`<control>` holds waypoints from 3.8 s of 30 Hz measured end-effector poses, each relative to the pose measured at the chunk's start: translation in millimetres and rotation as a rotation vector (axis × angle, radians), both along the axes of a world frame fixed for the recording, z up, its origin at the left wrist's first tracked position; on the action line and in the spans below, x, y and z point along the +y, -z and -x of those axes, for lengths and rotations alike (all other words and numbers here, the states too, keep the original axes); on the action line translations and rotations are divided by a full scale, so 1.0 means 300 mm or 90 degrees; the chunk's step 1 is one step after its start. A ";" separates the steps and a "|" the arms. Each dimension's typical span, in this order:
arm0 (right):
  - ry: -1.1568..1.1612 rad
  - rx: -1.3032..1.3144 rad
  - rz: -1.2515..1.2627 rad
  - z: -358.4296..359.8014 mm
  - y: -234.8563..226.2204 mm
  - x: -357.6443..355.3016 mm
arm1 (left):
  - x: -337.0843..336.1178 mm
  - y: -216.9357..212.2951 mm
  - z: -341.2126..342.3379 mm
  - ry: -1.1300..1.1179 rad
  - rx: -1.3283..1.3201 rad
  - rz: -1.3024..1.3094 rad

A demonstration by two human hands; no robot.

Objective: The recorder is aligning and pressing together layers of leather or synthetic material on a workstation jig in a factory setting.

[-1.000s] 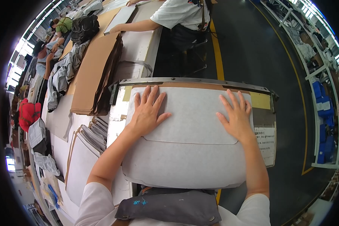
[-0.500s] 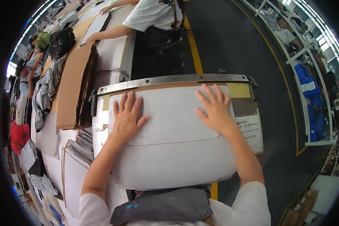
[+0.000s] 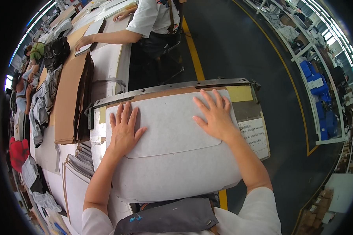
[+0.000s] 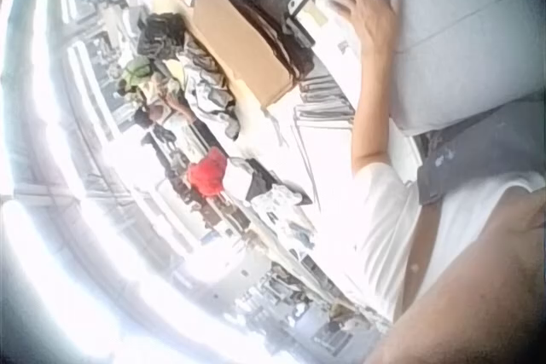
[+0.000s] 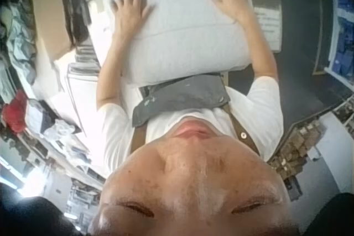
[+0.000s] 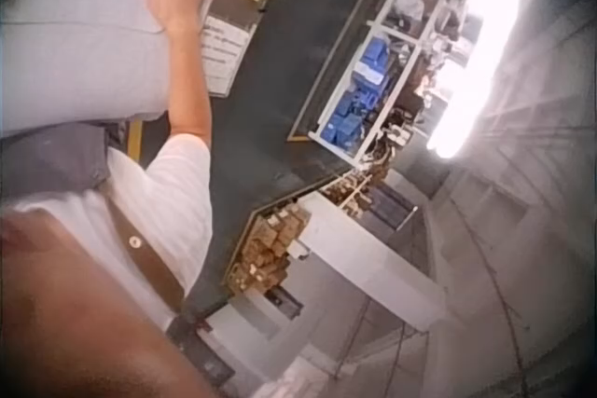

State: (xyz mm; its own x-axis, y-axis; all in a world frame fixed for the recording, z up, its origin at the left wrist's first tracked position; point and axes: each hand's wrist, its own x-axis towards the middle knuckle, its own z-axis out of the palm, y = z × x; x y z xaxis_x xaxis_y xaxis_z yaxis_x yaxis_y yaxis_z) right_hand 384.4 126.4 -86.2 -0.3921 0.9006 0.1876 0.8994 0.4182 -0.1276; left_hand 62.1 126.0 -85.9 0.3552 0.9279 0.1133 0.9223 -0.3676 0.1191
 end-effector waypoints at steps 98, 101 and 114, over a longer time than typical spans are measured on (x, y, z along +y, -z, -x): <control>-0.117 0.266 -0.001 0.024 -0.470 -0.322 | -0.358 -0.435 0.071 0.225 -0.366 -0.050; -0.095 0.216 -0.082 0.053 -0.500 -0.159 | -0.172 -0.457 0.071 0.175 -0.321 -0.151; -0.040 0.000 0.022 0.055 0.003 0.002 | -0.016 0.006 -0.037 0.091 -0.004 -0.011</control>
State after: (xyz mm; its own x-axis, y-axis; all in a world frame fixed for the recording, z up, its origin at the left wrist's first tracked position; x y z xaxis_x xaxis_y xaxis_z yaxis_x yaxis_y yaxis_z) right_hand 367.9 127.2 -87.2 -0.4477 0.8803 0.1570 0.8719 0.4687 -0.1421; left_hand 73.2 121.1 -87.6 0.4827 0.8658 0.1320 0.8597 -0.4971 0.1174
